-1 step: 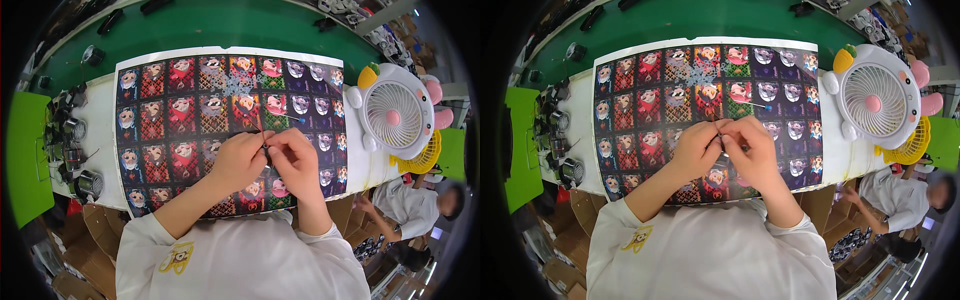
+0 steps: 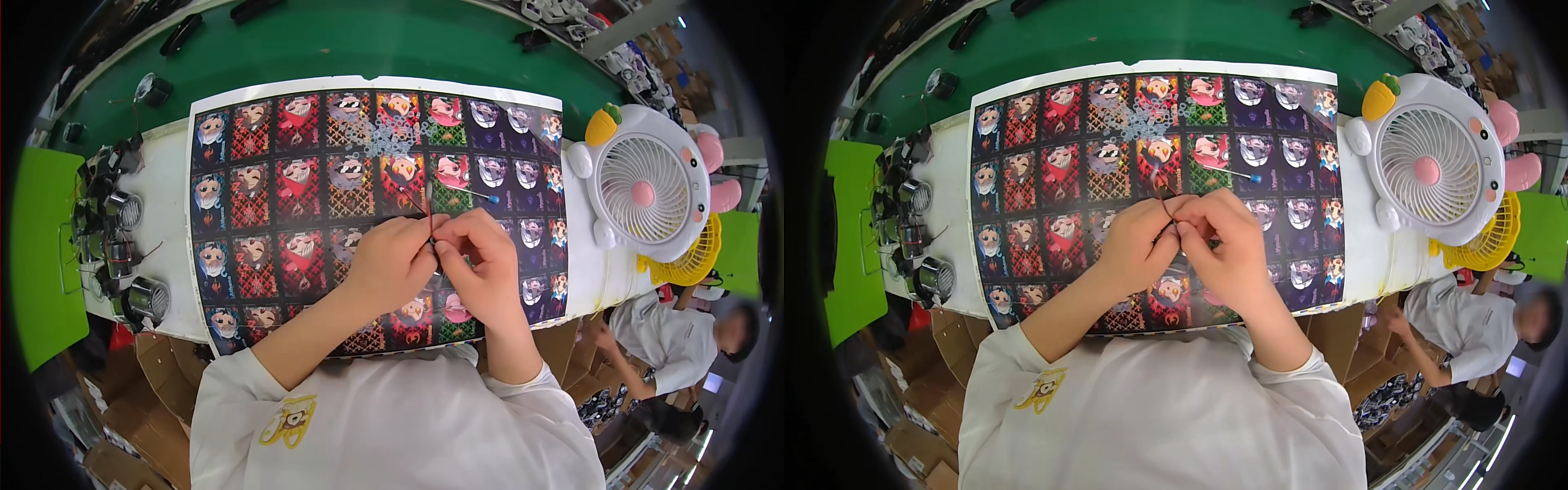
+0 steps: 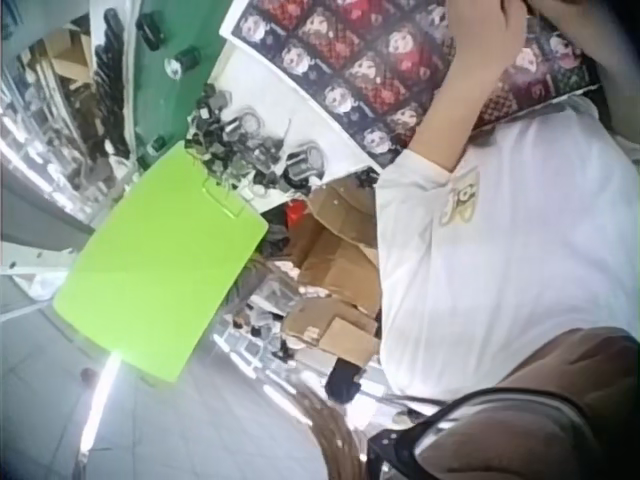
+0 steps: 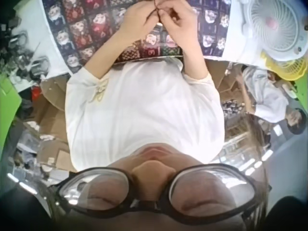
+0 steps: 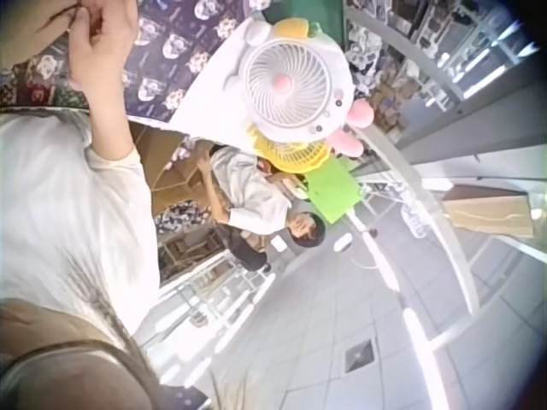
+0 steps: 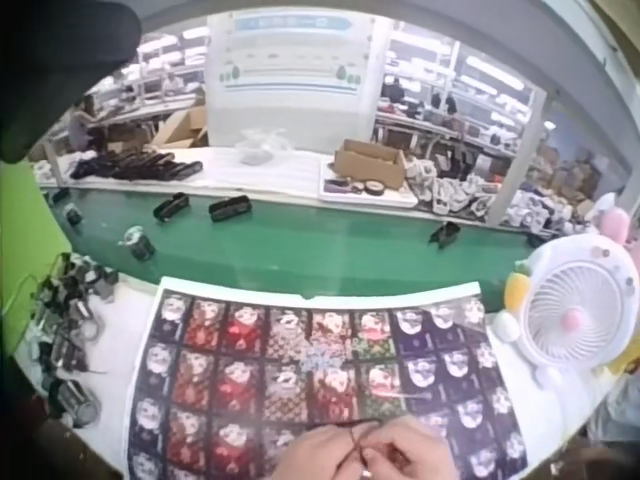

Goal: Connecting wires and assembling cooling fan modules on an electronics production line.

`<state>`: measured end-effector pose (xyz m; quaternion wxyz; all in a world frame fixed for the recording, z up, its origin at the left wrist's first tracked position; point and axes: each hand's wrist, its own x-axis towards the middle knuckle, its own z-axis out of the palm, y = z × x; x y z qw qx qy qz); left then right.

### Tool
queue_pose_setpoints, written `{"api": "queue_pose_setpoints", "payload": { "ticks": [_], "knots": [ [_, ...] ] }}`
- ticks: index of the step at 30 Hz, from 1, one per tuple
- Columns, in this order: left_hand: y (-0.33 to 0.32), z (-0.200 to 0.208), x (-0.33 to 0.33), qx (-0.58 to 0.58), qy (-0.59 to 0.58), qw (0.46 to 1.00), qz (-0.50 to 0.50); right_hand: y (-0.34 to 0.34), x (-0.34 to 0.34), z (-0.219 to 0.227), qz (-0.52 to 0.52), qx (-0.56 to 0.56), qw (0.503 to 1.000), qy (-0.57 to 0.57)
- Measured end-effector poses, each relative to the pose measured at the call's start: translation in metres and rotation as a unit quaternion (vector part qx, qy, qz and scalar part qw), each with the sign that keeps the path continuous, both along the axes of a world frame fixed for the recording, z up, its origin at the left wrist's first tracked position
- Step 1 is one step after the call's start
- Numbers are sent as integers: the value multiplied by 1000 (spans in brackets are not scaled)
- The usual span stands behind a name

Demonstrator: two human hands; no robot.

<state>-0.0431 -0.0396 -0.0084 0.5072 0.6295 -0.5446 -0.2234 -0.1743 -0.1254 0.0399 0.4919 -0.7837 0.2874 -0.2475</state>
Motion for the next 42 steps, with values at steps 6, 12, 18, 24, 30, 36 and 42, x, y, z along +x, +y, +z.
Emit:
{"api": "queue_pose_setpoints", "payload": {
  "ticks": [6,12,18,24,30,36,42],
  "knots": [
    [0,2,3,-7,22,1000,-14,-6,3,1,47,-79,996,5],
    [-3,-4,2,-34,-4,999,-1,-21,0,4,85,-107,991,6],
    [2,3,3,8,-15,1000,-14,-70,8,-20,-1,-335,926,177],
    [6,-3,3,22,39,999,17,-56,-5,-21,32,-220,957,187],
    [3,-7,2,10,101,994,43,6,-10,5,59,-166,982,69],
    [4,-4,0,6,46,998,50,22,-6,2,10,-197,974,107],
    [0,0,-6,20,37,997,69,37,-3,-7,-75,-217,967,109]
  ]
}}
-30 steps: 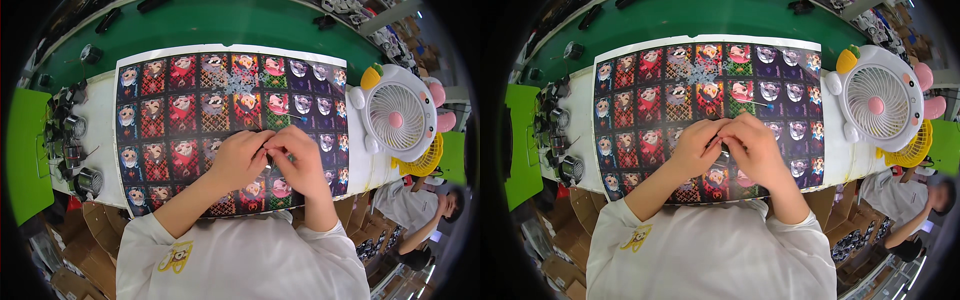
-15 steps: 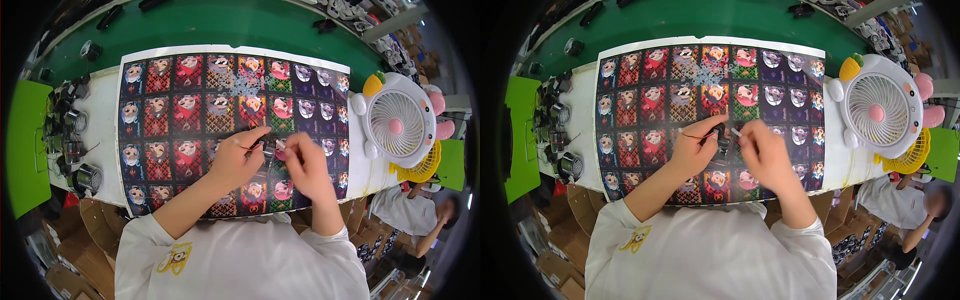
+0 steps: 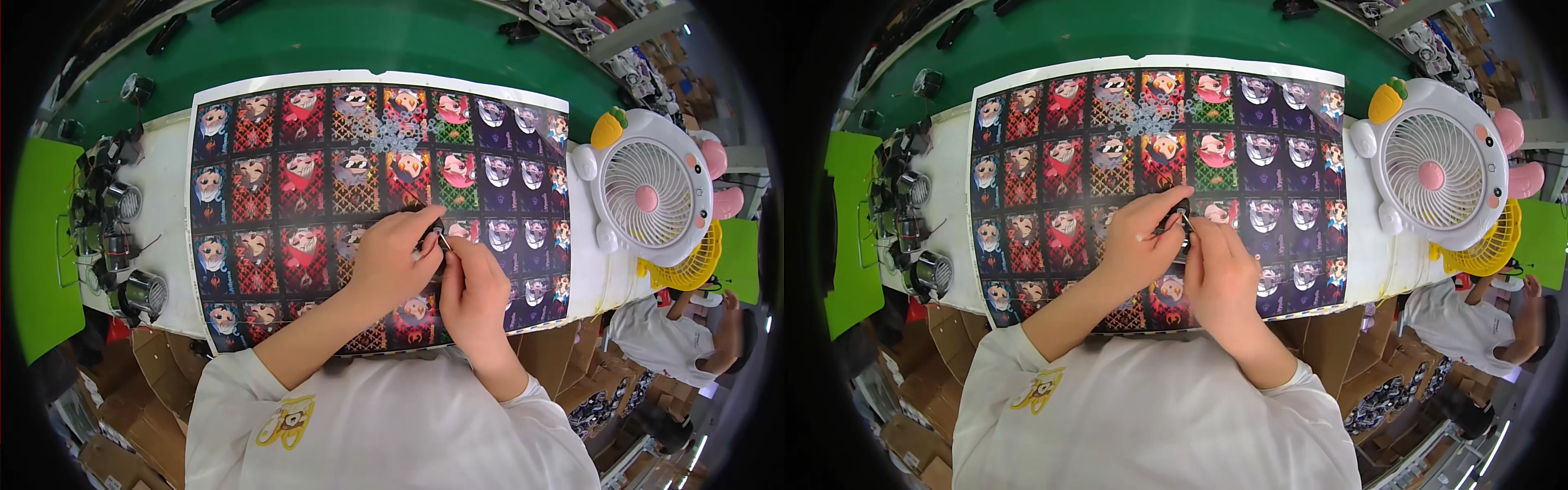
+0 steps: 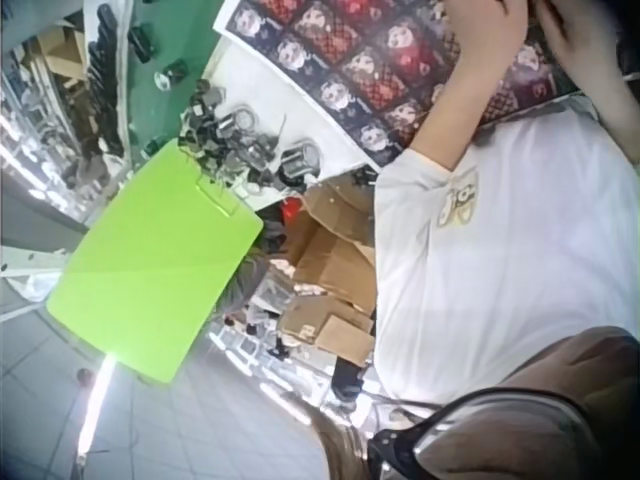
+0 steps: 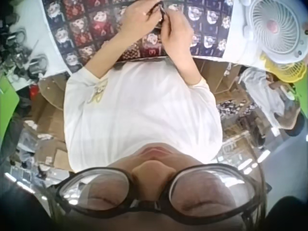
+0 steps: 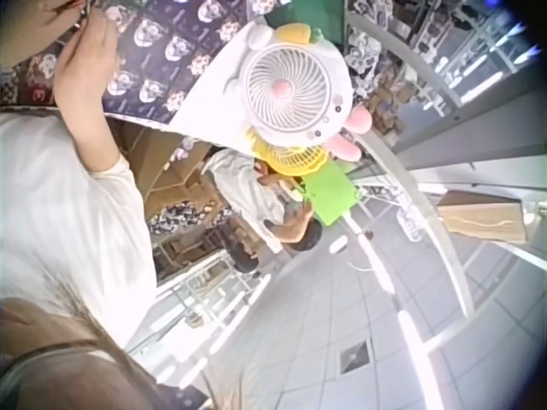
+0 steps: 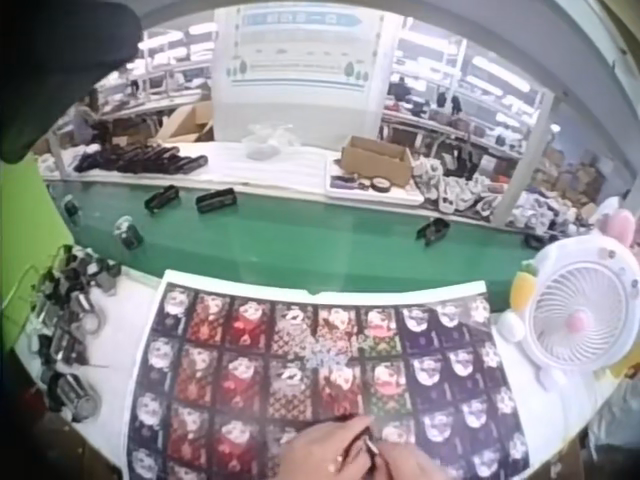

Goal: Connecting wires and assembling cooling fan modules on an electronics production line.

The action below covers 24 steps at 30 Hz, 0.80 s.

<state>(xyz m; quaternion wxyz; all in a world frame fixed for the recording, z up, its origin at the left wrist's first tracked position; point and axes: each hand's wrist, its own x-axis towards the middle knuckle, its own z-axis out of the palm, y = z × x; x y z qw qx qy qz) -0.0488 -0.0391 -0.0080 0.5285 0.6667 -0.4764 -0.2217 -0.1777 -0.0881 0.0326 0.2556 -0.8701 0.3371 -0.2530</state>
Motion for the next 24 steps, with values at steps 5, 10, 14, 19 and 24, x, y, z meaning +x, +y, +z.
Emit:
{"api": "queue_pose_setpoints", "payload": {
  "ticks": [5,10,14,19,24],
  "knots": [
    [0,1,-2,8,15,1000,16,3,3,-6,-25,-10,999,-31],
    [-2,-1,-3,-10,2,1000,21,3,2,-5,-15,-23,1000,-5],
    [-1,-2,-2,-3,6,1000,20,1,-2,-3,-1,-28,999,20],
    [-1,-3,-3,-4,-3,1000,21,4,1,-5,-12,-14,1000,5],
    [-6,-7,-5,-31,-45,998,30,-5,7,-8,-28,-24,999,-36]
  ]
}}
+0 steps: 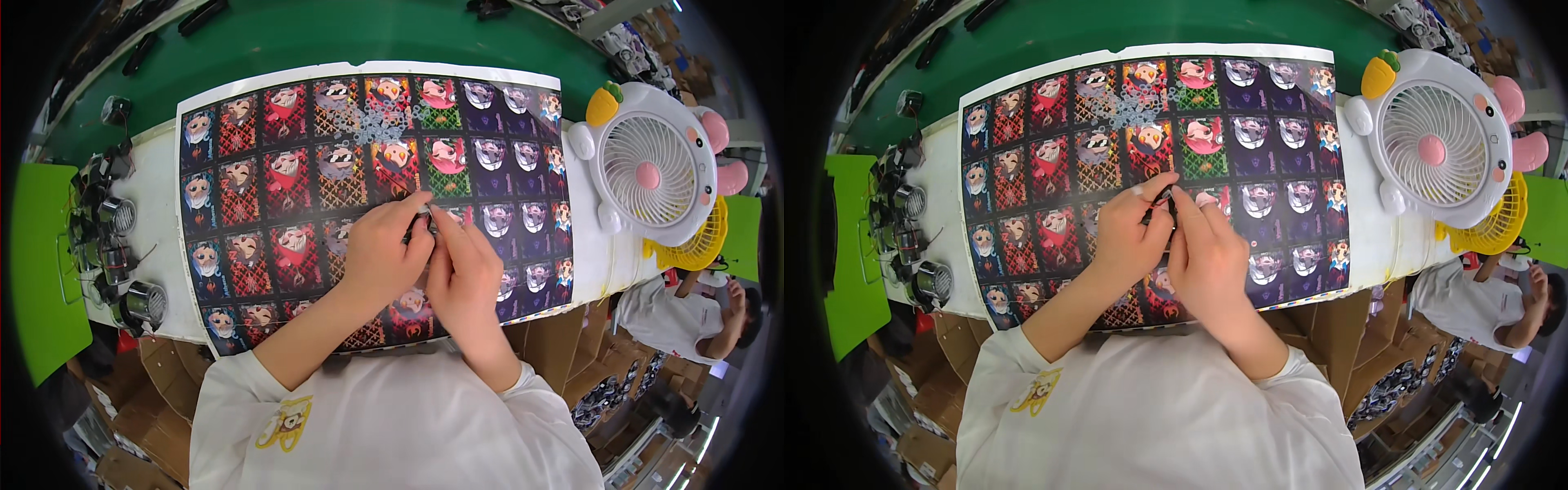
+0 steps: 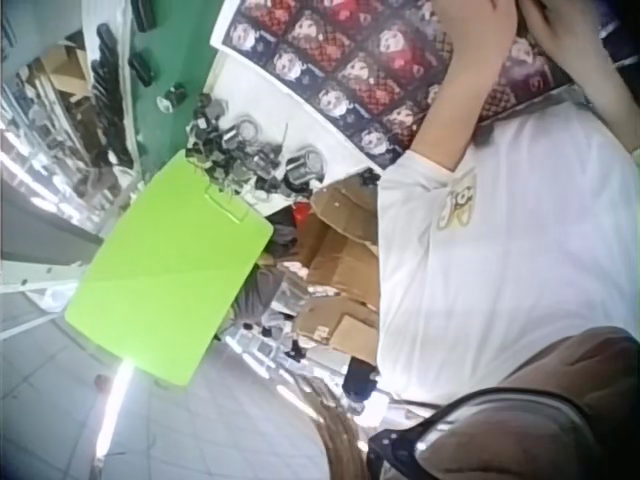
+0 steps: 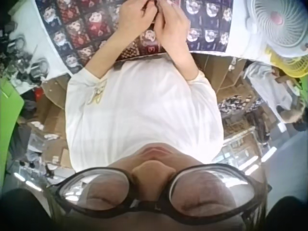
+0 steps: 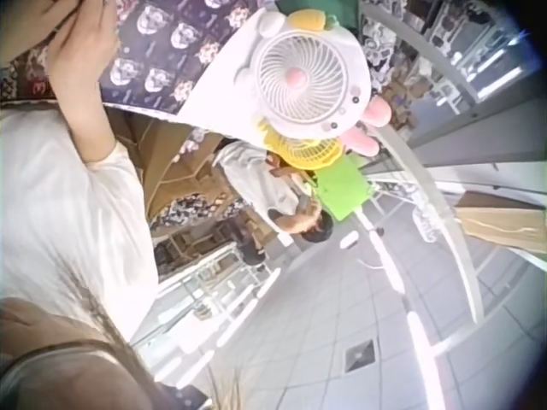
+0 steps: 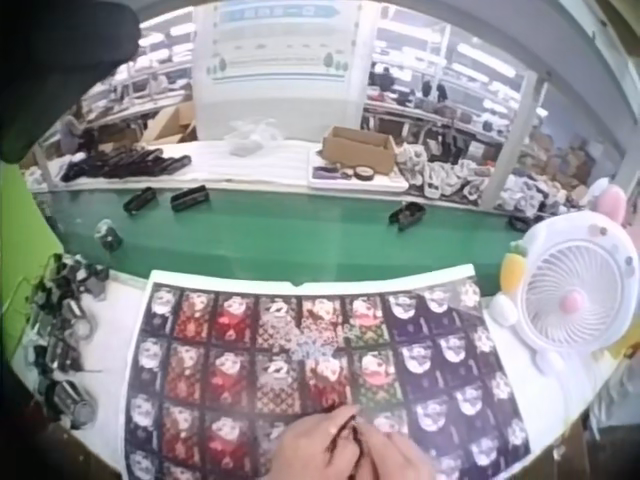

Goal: Connecting wires and assembling cooling fan modules on an electronics production line.

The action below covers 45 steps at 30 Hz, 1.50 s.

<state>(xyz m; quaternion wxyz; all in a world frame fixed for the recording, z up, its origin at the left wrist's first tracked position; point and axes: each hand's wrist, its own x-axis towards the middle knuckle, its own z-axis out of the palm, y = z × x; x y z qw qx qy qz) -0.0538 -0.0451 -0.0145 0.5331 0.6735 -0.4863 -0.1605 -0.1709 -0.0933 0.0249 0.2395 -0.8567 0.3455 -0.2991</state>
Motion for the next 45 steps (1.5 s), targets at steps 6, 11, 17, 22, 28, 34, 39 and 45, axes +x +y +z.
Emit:
{"api": "queue_pose_setpoints", "payload": {
  "ticks": [6,11,17,22,28,34,39,45],
  "knots": [
    [1,-2,3,16,32,999,-3,-54,-8,27,175,-14,978,117],
    [4,9,8,53,85,994,-38,-96,-12,2,270,41,962,0],
    [17,14,14,16,88,996,18,-55,-21,10,56,-103,978,176],
    [33,33,21,-35,151,987,41,-17,10,2,260,74,962,-33],
    [174,56,117,72,-201,887,410,-108,73,25,163,-44,983,-76],
    [289,12,111,257,-163,758,577,-238,168,-25,14,-200,980,14],
    [284,-5,131,31,14,870,492,-235,208,-42,-48,-163,980,107],
    [227,40,136,-70,183,948,251,-121,167,2,252,-108,950,150]
  ]
}}
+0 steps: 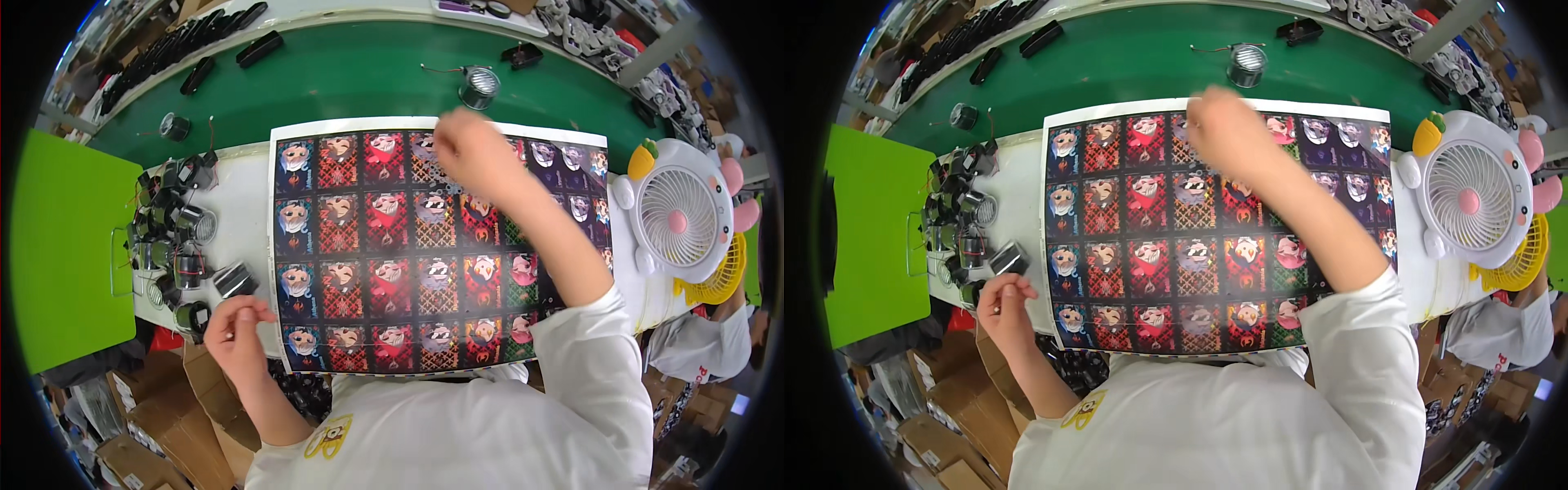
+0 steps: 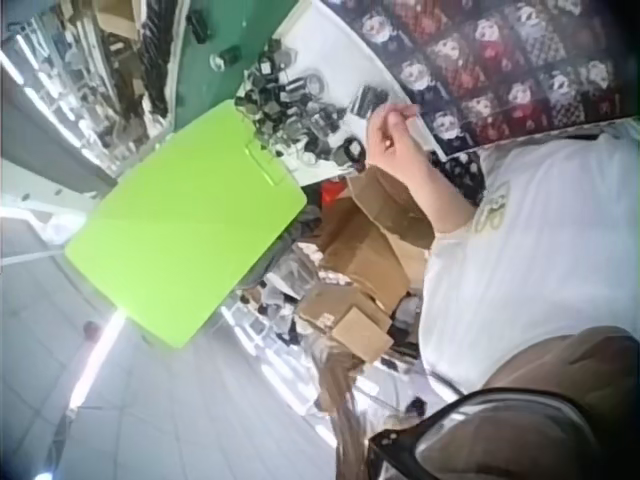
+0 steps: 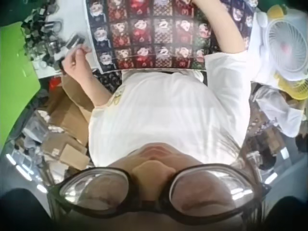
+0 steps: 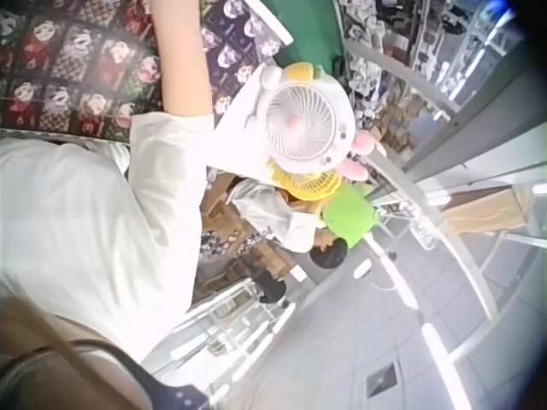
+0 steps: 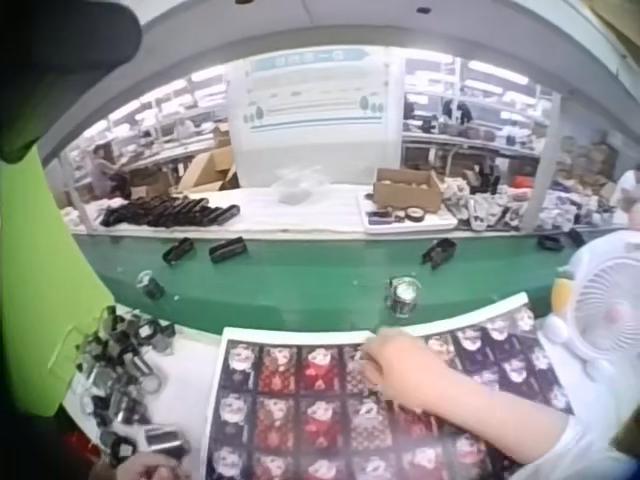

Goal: Connecting wires and assembling cooling fan modules on an electronics production line.

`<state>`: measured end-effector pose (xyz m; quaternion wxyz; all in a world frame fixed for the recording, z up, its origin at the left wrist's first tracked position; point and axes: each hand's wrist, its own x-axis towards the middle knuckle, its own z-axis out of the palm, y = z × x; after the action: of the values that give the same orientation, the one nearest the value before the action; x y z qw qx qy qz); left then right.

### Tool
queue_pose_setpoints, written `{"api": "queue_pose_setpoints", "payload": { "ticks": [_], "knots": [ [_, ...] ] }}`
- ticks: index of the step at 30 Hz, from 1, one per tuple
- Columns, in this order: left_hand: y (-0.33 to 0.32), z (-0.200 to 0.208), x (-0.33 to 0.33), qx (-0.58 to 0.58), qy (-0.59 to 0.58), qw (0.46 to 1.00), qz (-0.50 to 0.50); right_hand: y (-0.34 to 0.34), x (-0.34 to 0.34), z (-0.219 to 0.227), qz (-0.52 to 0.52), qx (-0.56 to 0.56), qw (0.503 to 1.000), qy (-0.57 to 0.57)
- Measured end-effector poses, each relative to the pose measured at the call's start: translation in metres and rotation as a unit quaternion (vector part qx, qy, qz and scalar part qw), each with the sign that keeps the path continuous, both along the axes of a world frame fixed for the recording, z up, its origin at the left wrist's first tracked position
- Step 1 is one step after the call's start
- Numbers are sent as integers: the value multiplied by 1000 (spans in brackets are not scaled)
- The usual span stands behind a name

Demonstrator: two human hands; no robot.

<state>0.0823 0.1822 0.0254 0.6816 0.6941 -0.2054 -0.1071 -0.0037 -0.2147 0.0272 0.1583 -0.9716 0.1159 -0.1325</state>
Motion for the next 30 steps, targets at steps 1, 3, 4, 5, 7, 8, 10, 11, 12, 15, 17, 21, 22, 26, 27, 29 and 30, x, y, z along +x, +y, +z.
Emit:
{"api": "queue_pose_setpoints", "payload": {
  "ticks": [1,3,4,5,7,8,10,11,12,15,17,21,22,26,27,29,30],
  "knots": [
    [-17,9,-8,-16,10,999,-41,21,-11,-3,-8,-29,999,26],
    [-56,18,-22,-50,47,987,-144,38,-30,-13,-30,-72,996,35],
    [-69,20,-27,-61,69,977,-192,42,-31,-24,-31,-80,996,13],
    [-81,17,-32,-62,70,977,-194,44,-31,-29,-18,-109,994,-15],
    [-99,9,-40,-41,134,958,-248,50,-29,-30,-7,-136,991,-6],
    [-106,10,-44,-41,136,958,-250,51,-29,-30,5,-163,987,1],
    [-118,10,-49,12,28,958,-284,51,-29,-32,5,-175,984,9],
    [-124,9,-51,23,-91,959,-268,49,-30,-33,13,-184,983,7],
    [-131,9,-52,23,-90,959,-268,48,-31,-33,18,-194,981,7],
    [-145,15,-62,-26,-96,943,-317,56,-39,-31,-9,-154,988,6],
    [-148,17,-67,-10,-115,942,-316,62,-45,-29,-18,-144,989,-2],
    [-155,19,-73,14,-178,941,-288,64,-56,-23,-19,-104,993,-45],
    [-156,19,-73,19,-202,942,-269,66,-60,-14,-21,-105,993,-44],
    [-157,21,-73,43,-242,937,-248,82,-89,58,62,219,968,-109],
    [-159,23,-74,49,-258,931,-252,86,-98,69,81,281,950,-107],
    [-162,24,-75,55,-273,926,-256,97,-103,69,73,286,949,-112],
    [-164,22,-76,46,-295,919,-257,99,-105,68,65,292,947,-118]
  ]
}}
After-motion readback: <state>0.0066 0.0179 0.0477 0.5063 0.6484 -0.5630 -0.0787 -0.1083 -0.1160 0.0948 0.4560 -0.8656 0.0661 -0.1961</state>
